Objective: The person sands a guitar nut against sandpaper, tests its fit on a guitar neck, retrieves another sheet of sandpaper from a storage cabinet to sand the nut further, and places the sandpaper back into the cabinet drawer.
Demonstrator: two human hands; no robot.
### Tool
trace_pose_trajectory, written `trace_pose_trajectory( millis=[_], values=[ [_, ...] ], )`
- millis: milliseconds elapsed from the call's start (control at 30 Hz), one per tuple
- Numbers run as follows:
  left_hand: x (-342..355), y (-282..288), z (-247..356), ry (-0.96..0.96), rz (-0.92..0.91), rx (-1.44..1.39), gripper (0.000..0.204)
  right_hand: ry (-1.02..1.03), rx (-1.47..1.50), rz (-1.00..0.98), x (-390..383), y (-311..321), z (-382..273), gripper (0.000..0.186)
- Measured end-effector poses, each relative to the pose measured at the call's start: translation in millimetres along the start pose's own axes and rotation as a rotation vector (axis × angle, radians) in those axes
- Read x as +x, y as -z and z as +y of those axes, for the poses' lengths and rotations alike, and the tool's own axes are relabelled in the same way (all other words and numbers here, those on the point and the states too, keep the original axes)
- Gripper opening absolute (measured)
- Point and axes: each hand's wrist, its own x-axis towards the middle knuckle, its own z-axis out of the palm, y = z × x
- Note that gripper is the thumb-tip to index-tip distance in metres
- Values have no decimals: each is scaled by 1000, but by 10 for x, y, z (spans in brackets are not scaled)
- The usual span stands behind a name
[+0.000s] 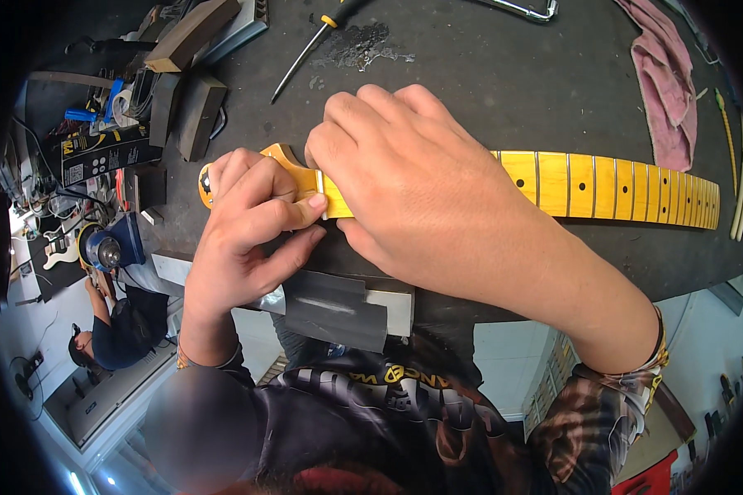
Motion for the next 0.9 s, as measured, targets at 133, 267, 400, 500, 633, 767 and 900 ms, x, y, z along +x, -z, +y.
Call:
trace_pose_trajectory(
  millis=[133,267,400,500,633,767,900],
  values=[
    [-3,-8,-4,-1,-1,2,30,-21,-45,-19,-9,-28,-34,48],
    [7,-5,-12,-16,3,15,28,-18,-43,0,1,-33,-35,48],
    [15,-4,-7,-19,5,6,27,27,-97,0,7,-41,-29,49],
    [11,-10,2,-11,8,8,27,31,-114,4,7,-61,-30,49],
    [2,-17,6,0,7,11,27,11,-112,-12,-2,-24,-49,51],
    [13,-7,13,-1,9,27,28,-22,-73,72,-80,214,-76,53],
    [24,30,67,42,-32,41,29,-126,-209,-29,-200,471,-30,57]
  ],
)
